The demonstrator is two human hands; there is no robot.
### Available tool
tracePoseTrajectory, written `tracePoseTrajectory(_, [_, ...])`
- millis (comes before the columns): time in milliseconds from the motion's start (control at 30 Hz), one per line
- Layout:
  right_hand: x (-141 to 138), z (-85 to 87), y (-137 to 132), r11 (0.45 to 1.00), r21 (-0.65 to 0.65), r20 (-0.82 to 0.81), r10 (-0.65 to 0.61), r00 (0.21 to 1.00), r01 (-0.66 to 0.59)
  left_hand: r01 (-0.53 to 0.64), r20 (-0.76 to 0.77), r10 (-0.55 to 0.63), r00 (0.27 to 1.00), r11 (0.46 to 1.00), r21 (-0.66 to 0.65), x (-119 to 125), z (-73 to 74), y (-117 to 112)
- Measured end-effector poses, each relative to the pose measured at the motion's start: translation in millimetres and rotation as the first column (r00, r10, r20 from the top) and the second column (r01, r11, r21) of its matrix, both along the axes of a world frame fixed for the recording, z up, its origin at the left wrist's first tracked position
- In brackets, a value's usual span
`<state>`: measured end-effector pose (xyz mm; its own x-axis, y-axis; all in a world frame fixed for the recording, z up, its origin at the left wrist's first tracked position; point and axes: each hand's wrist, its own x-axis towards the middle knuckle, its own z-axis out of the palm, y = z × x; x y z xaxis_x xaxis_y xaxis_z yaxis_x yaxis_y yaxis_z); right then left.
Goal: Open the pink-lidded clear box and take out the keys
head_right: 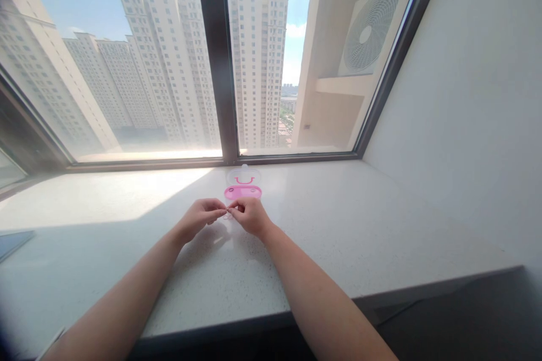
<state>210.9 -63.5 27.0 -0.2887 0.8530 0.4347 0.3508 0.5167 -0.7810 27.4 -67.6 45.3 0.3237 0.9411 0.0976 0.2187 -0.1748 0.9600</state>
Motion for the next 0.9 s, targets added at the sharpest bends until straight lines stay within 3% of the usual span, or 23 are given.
tracePoseTrajectory(433, [1.7, -1.2, 0.1, 0.996, 0.015, 0.006, 0.086, 0.996, -0.086, 0.048, 0.021, -0.047, 0.999, 0.998, -0.030, -2.8, -0.4, 0.4])
tracePoseTrajectory(900, [3.2, 3.5, -2.4, 0.998, 0.022, 0.029, 0.058, 0.998, -0.059, 0.068, -0.013, -0.068, 0.998, 0.998, -0.006, -4.2, -1.7, 0.9])
